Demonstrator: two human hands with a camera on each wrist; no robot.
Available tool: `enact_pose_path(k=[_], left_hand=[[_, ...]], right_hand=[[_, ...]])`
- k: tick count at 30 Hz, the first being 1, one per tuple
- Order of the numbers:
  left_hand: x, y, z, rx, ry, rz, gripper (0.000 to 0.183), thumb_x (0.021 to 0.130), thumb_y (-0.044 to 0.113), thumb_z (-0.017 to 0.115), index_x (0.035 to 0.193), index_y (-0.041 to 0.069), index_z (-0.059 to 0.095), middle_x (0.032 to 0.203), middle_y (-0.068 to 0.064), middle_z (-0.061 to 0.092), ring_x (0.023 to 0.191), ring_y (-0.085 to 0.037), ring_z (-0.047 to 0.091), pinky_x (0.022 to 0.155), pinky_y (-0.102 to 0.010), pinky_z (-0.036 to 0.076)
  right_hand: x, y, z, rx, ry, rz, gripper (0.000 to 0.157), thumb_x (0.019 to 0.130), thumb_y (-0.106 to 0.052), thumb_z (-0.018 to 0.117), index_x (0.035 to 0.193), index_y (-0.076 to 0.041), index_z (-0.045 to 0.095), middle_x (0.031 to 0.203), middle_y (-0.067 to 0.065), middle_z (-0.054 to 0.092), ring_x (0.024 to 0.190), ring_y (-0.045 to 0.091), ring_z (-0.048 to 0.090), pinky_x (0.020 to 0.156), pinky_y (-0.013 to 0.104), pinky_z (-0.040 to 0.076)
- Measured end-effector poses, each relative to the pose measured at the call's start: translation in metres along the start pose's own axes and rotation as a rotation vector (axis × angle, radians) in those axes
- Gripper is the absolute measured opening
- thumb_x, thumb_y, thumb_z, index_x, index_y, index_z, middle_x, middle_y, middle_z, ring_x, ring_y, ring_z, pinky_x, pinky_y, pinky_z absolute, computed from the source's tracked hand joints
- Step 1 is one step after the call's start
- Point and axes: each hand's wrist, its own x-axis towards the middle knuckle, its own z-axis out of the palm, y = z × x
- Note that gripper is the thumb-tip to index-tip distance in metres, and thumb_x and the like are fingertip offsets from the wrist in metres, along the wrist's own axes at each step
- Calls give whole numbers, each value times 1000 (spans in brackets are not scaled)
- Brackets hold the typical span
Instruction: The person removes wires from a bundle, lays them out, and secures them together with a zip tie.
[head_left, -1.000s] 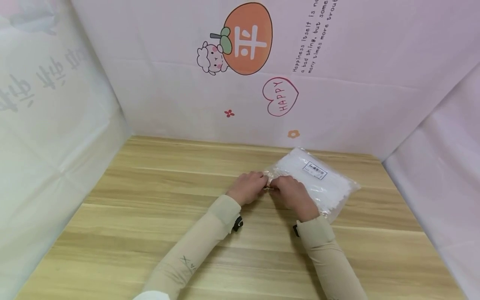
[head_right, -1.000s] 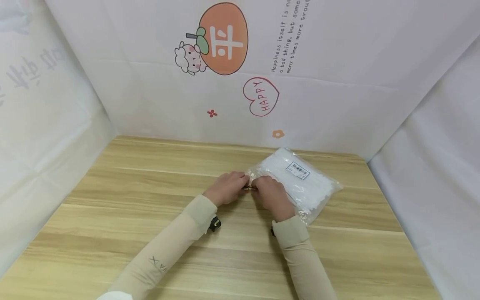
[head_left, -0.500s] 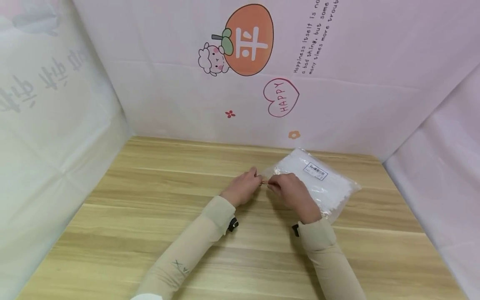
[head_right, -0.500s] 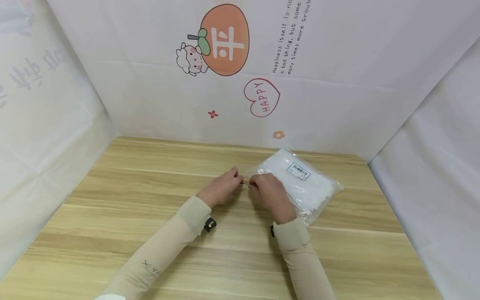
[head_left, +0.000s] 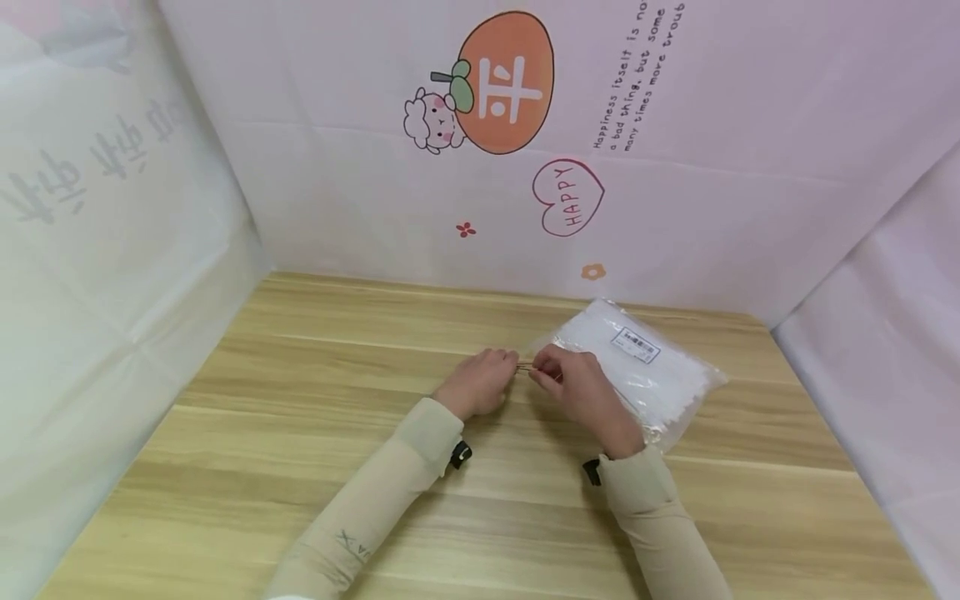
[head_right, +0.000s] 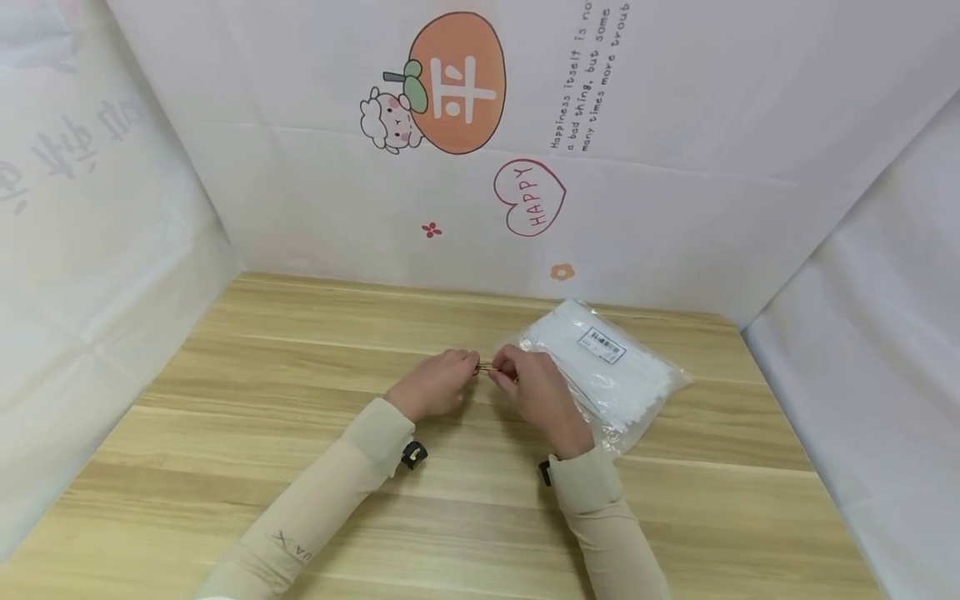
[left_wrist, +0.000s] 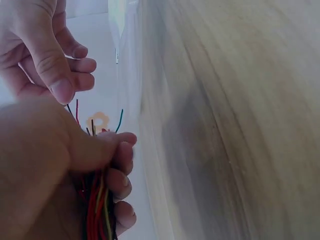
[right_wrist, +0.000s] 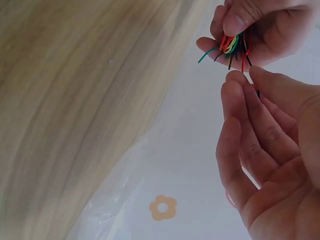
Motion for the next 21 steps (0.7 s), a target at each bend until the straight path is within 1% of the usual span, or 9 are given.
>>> enact_pose_path(k=[4,7,10,12,14,17,21], left_hand=[[-1,1,3,-5,-2,-8,21,107,25,59,119,8,63,105,-6,69,98,-21,66,80,-36,58],[-1,2,4,5,19,-3,25,109,33,56,112,11,66,98,-4,69,90,-19,66,76,-36,57],[-2,5,3,25,41,7,22,108,32,57,98,15,67,93,-2,70,85,-17,66,73,-37,58],[-2,7,3,51,48,18,26,106,32,58,86,18,64,88,0,69,80,-16,65,70,-37,57],[-3,10,2,72,48,20,30,104,32,61,76,20,58,81,1,68,76,-15,63,67,-37,56],[-5,13,2,92,48,20,39,105,37,61,70,21,52,73,1,63,70,-15,61,63,-36,55],[-8,16,2,100,51,23,43,109,37,57,70,20,50,71,0,61,70,-17,62,63,-38,57]], right_hand=[[-1,-3,-1,-46,-50,-47,6,97,-12,76,94,-7,75,87,4,78,79,15,73,74,35,61],[-1,-6,0,-77,-73,-62,5,97,-13,77,95,-8,76,88,2,78,80,13,71,75,35,60],[-1,-9,2,-90,-99,-78,4,96,-12,78,97,-8,77,89,1,77,82,13,71,77,35,60],[-2,-12,3,-106,-107,-100,3,95,-11,78,97,-9,78,90,1,77,83,14,71,78,36,60],[-3,-13,4,-118,-99,-122,3,94,-9,79,97,-9,78,90,1,76,84,15,70,78,37,59],[-4,-13,5,-140,-73,-149,5,92,-9,81,96,-10,78,89,1,74,83,15,68,78,37,58],[-6,-11,5,-138,-65,-173,6,92,-10,81,97,-9,79,89,1,72,83,14,66,78,36,57]])
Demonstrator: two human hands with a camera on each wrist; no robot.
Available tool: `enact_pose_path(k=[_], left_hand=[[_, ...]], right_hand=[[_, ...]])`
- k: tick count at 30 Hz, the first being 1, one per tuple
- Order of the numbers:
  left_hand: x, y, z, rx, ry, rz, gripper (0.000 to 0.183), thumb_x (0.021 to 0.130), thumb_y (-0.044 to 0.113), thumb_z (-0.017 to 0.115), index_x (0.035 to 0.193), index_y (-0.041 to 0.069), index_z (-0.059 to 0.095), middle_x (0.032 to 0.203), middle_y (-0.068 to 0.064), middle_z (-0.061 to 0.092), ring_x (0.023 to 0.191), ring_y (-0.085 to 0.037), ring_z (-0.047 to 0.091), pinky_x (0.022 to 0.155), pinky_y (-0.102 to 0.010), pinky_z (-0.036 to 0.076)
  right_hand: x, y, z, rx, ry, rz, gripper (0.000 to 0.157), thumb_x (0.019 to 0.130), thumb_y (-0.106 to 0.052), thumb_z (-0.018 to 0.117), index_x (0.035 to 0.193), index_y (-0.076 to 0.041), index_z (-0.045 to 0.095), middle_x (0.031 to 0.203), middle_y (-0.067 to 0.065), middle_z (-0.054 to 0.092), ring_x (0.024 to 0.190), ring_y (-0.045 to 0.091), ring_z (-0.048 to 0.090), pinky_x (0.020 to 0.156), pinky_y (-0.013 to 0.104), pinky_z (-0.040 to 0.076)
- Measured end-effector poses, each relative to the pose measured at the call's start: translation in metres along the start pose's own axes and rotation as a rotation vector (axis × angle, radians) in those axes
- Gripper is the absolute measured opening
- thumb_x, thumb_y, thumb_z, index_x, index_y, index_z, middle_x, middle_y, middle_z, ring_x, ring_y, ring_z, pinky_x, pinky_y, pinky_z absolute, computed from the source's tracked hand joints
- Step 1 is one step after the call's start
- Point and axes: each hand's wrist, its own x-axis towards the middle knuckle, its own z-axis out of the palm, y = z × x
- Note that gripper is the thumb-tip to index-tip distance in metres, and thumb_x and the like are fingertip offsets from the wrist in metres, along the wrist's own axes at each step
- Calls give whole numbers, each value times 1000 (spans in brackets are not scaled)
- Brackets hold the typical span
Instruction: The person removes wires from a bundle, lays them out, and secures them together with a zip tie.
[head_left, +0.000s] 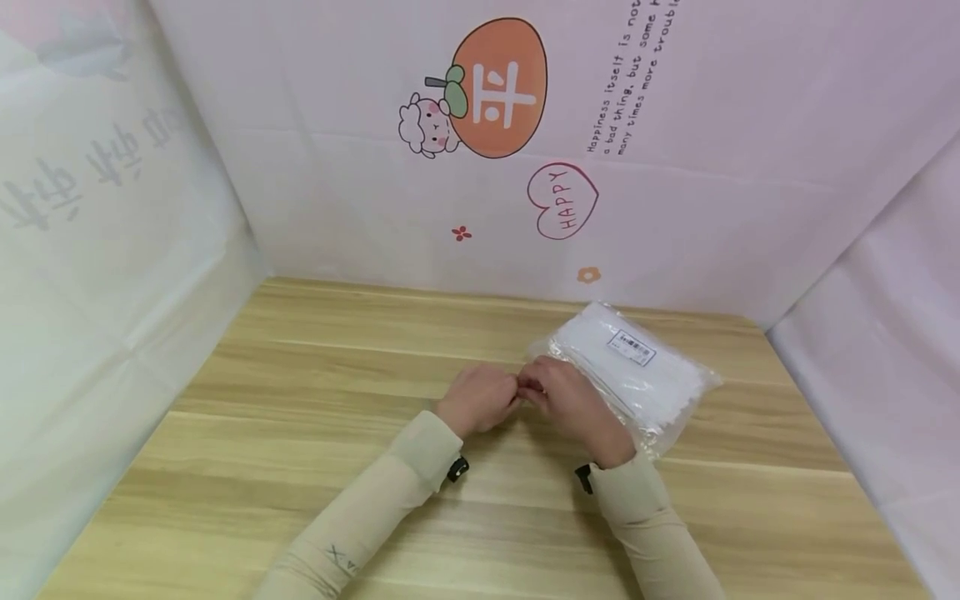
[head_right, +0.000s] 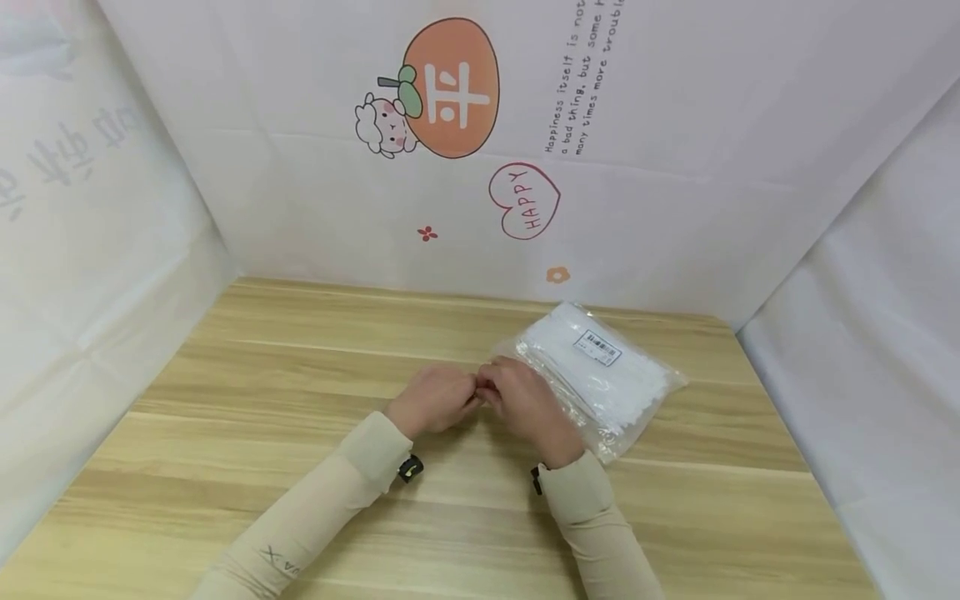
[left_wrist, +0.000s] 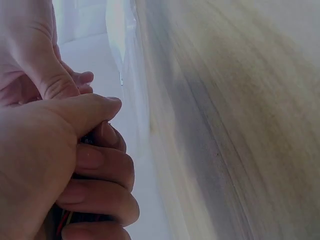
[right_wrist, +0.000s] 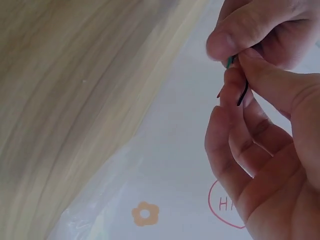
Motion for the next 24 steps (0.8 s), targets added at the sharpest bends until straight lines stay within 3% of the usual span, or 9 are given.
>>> enact_pose_path(k=[12,19,24], left_hand=[[-15,-8,5,-12,26,102,42,113,34,46,74,19,51,62,4,41,60,-13,46,58,-34,50],[-25,-14,6,-56,25,114,46,113,37,44,71,21,45,61,6,39,57,-12,45,55,-32,45],[-29,-19,4,-79,22,131,40,113,33,46,77,18,55,64,6,43,59,-13,44,57,-33,45]], right_hand=[[-3,-5,0,-91,4,-118,11,89,-5,82,94,-13,79,91,-2,71,87,14,69,81,32,60],[-2,-11,0,-137,29,-182,10,88,-5,83,90,-13,77,89,-3,71,82,13,68,77,28,59],[-3,-9,-1,-145,47,-194,13,87,-7,84,85,-14,74,85,-4,69,78,12,66,73,27,58]])
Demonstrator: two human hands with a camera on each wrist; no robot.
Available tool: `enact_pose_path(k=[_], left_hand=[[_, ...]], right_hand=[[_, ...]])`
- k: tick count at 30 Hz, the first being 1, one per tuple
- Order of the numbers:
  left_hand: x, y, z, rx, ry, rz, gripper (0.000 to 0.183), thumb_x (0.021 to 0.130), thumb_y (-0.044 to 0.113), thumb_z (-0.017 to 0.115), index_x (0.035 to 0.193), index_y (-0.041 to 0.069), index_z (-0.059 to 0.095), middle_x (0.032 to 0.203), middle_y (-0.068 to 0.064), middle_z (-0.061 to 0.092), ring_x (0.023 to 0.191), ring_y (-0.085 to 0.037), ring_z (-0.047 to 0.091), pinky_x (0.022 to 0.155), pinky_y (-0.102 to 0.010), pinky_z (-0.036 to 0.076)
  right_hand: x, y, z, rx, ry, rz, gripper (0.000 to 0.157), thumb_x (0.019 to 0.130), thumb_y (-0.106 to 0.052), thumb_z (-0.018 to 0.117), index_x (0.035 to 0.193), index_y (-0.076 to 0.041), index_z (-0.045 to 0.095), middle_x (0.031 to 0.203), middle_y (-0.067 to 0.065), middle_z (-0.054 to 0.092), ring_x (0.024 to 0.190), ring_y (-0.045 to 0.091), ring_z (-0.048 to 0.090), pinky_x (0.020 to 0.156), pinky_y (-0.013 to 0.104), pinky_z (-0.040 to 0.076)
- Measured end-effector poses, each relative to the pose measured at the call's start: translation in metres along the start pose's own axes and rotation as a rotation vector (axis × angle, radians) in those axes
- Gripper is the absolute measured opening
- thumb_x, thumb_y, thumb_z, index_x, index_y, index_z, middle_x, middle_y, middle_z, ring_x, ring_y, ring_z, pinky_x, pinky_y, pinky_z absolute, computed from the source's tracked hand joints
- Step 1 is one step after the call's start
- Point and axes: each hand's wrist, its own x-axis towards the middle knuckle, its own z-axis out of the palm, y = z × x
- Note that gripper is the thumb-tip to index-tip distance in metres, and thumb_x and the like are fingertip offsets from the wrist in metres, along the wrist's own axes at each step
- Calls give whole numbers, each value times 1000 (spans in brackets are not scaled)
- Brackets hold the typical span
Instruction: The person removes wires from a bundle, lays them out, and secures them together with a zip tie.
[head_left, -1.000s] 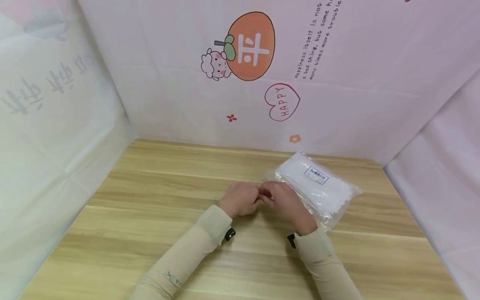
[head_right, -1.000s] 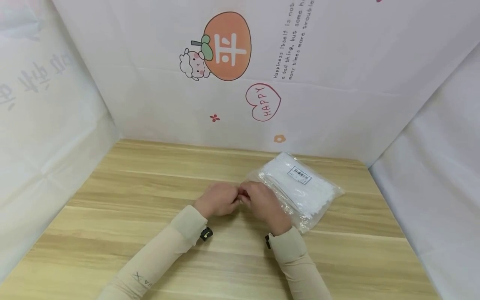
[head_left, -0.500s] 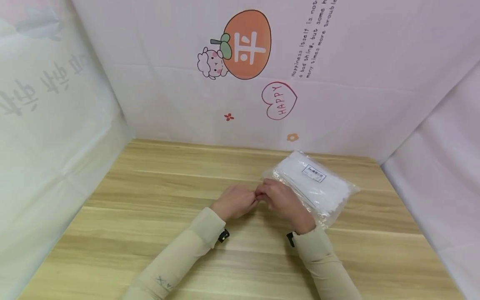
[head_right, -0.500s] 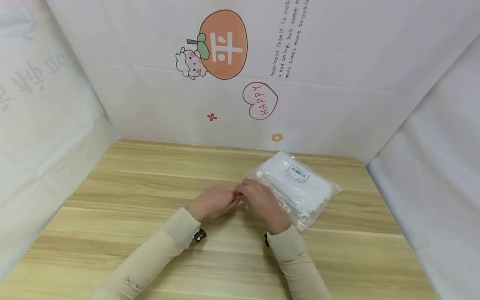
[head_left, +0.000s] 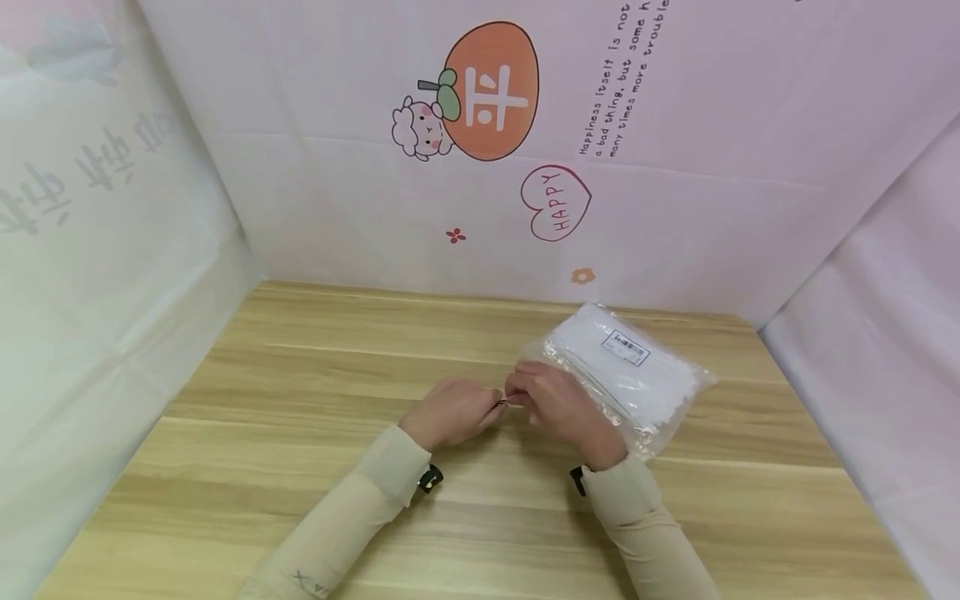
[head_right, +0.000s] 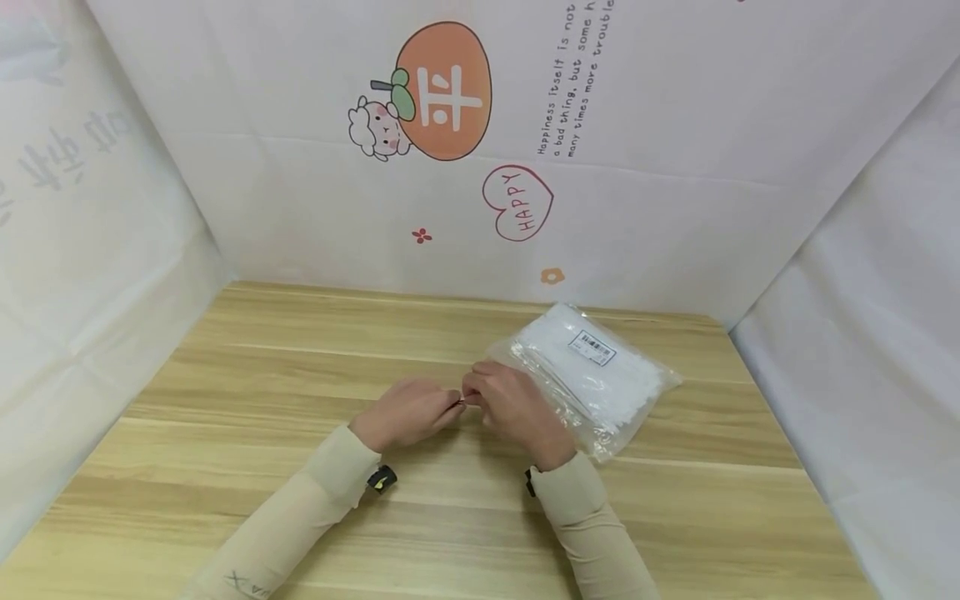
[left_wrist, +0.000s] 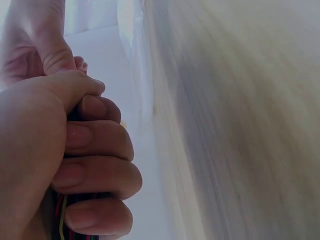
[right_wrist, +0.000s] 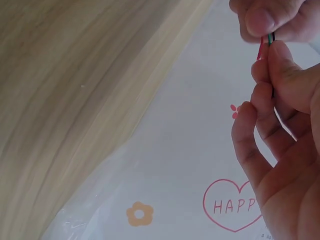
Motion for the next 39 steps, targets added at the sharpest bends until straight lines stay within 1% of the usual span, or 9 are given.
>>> enact_pose_path(k=[4,10,13,17,23,26,31,35,39], left_hand=[[-8,-9,2,-19,-14,-14,35,111,30,48,81,18,59,67,5,48,62,-13,47,61,-34,47],[-17,-21,4,-42,-31,-27,35,112,30,47,80,18,54,65,7,42,60,-10,41,59,-29,43],[-18,-24,0,-59,-20,-26,36,113,31,46,80,17,55,64,6,40,59,-10,41,59,-30,43],[-21,-28,-6,-71,-21,-51,37,113,32,46,80,17,55,65,5,41,60,-11,43,60,-31,45],[-27,-34,-12,-113,-51,-49,36,113,32,46,81,18,52,67,6,41,60,-10,40,58,-29,39],[-28,-37,-14,-137,-61,-51,35,113,33,47,81,19,52,67,7,41,61,-9,41,58,-28,37],[-31,-42,-17,-129,-73,-82,35,112,32,48,79,19,49,68,6,40,63,-11,41,61,-29,38],[-31,-45,-18,-136,-77,-84,36,112,31,47,78,20,46,68,7,38,63,-10,40,61,-29,37],[-30,-47,-18,-137,-85,-78,35,113,32,45,81,18,52,69,6,41,63,-10,41,61,-30,39]], right_hand=[[-1,4,-2,21,1,24,15,88,-6,83,83,-14,72,84,-4,68,77,13,65,72,30,57],[-2,15,-6,70,-5,38,14,88,-4,83,85,-12,72,84,-3,69,78,15,67,74,33,58],[-1,18,-8,90,-15,27,12,90,-5,82,87,-11,73,85,-2,70,79,16,68,75,35,58],[-4,25,-13,100,19,30,13,87,-2,83,85,-11,72,82,-1,69,77,16,65,73,36,57],[-9,33,-14,125,55,2,16,85,1,83,83,-10,72,79,-1,67,72,12,59,67,32,54],[-9,36,-14,138,64,-14,15,86,2,83,83,-9,72,79,-1,67,71,11,59,66,31,54],[-14,45,-16,147,86,4,17,83,4,85,82,-9,73,79,-2,68,71,9,60,67,31,54],[-18,53,-21,147,102,28,19,81,6,85,80,-9,73,77,-3,67,69,7,57,66,31,52],[-20,58,-23,146,107,41,19,81,6,84,79,-10,73,76,-3,66,67,6,53,63,29,48]])
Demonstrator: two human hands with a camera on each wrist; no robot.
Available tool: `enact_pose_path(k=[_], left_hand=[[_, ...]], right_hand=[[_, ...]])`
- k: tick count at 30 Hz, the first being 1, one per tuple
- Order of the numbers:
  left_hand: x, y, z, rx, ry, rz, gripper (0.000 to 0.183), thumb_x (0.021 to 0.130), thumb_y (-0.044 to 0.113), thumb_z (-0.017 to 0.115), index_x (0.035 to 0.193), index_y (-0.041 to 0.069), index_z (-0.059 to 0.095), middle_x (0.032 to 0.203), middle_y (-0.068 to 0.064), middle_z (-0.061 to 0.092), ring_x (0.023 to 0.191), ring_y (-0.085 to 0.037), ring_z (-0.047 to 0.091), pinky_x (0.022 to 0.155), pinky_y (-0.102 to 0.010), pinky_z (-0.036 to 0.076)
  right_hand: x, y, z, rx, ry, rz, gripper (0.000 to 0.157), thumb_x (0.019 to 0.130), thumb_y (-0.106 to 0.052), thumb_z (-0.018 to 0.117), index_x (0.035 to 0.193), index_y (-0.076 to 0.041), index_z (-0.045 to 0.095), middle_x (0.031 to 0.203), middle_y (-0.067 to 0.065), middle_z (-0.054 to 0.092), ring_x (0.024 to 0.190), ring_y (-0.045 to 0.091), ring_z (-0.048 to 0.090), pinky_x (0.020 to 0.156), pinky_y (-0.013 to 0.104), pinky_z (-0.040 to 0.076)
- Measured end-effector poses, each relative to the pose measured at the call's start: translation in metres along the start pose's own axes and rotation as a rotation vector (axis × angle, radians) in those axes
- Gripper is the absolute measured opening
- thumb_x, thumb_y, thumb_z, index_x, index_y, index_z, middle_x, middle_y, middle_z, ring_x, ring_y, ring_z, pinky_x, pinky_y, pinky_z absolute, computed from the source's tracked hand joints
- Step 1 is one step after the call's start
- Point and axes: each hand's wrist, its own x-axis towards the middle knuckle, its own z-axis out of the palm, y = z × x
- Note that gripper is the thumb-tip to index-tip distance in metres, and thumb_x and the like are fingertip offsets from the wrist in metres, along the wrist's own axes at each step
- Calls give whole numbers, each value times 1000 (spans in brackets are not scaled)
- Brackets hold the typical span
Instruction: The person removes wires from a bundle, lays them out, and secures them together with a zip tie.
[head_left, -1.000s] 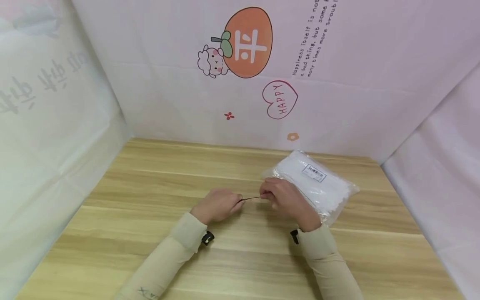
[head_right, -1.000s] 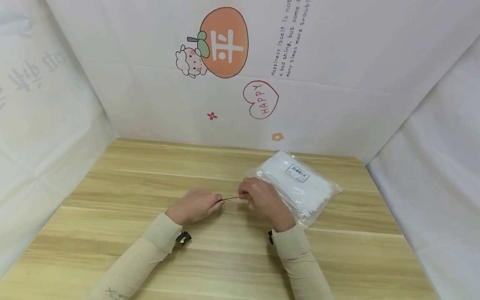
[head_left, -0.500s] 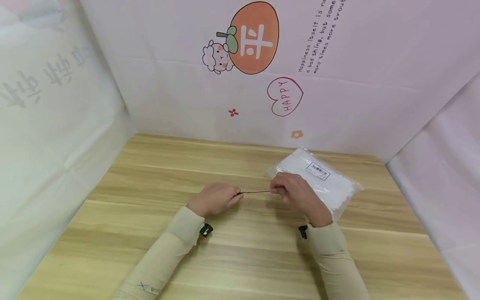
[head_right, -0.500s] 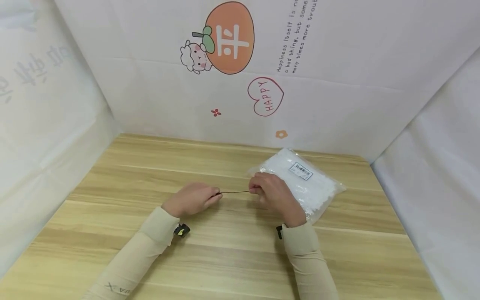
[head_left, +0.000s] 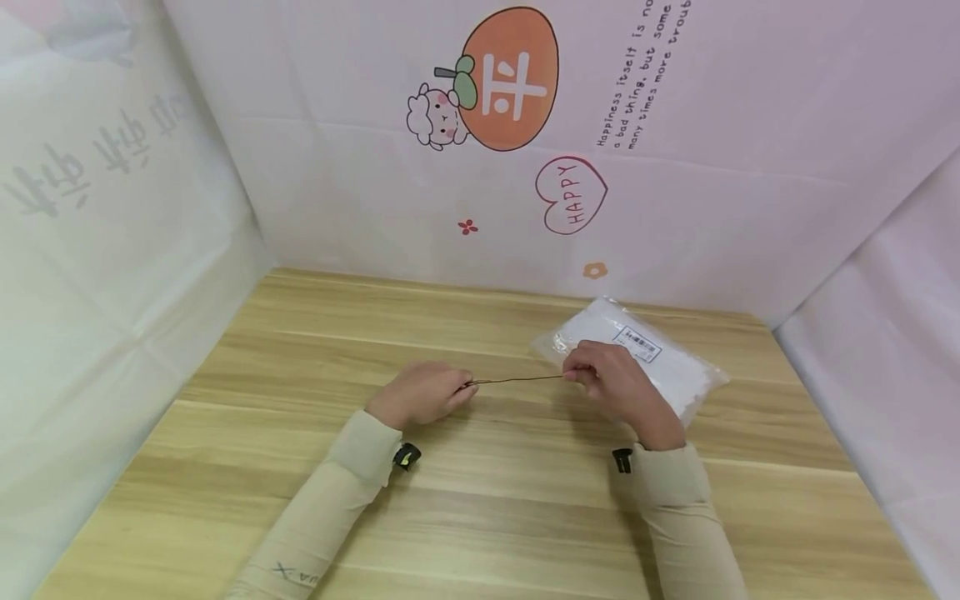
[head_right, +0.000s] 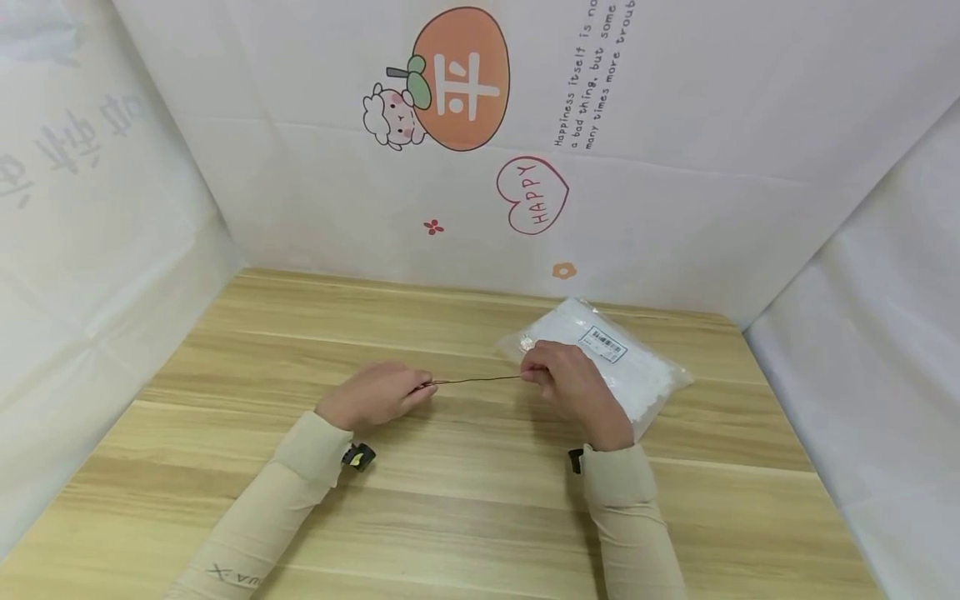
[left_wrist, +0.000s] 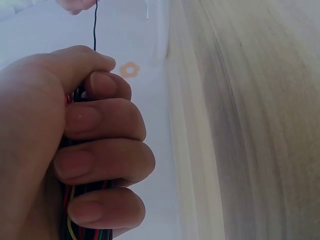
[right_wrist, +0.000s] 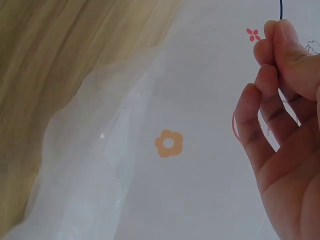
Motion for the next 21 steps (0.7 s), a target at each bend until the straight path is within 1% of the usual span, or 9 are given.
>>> enact_pose_path(k=[2,4,7,10,14,15,17,21], left_hand=[[0,0,0,-4,0,-3,33,113,32,45,90,16,62,72,6,46,67,-10,45,65,-32,44],[0,0,-1,-8,-3,-10,33,113,33,44,102,14,69,74,4,50,70,-12,49,71,-35,47],[-1,0,-2,-20,-4,-19,34,114,34,43,113,15,71,75,5,52,74,-13,52,77,-37,49],[-2,-1,-3,-39,-13,-23,34,114,34,42,105,16,69,72,6,46,70,-12,48,73,-35,46],[-5,-1,-5,-73,-25,-32,35,114,34,40,97,17,66,68,7,39,64,-11,39,67,-31,39],[-5,-1,-6,-77,-27,-35,35,114,35,40,99,17,66,68,7,38,64,-10,38,67,-30,38],[-5,-1,-7,-80,-28,-39,36,115,35,39,99,17,66,68,7,38,64,-11,38,66,-30,37],[-6,-2,-7,-76,-29,-33,35,114,35,39,94,19,62,69,6,39,65,-11,39,66,-31,38]], right_hand=[[-1,2,-1,3,4,-1,19,82,7,83,79,-10,73,75,-4,65,67,5,52,63,28,48],[-1,3,-2,1,11,-2,20,82,7,82,78,-10,73,75,-4,65,66,5,52,62,28,47],[-3,4,-2,-2,16,1,21,82,7,82,78,-11,72,74,-4,65,66,5,53,63,28,47],[-3,4,-3,-6,14,10,22,82,8,81,78,-11,72,74,-5,64,67,5,53,64,29,48],[-5,5,-5,-21,10,28,24,83,10,79,77,-12,71,73,-6,63,66,4,52,65,31,49],[-5,6,-5,-23,10,31,25,83,10,79,77,-13,71,73,-6,62,66,4,52,66,31,49],[-6,7,-5,-28,9,35,25,83,10,79,77,-13,70,73,-6,62,67,4,52,66,32,49],[-7,10,-6,-27,8,40,24,82,8,81,77,-13,71,73,-6,61,67,4,52,67,32,50]])
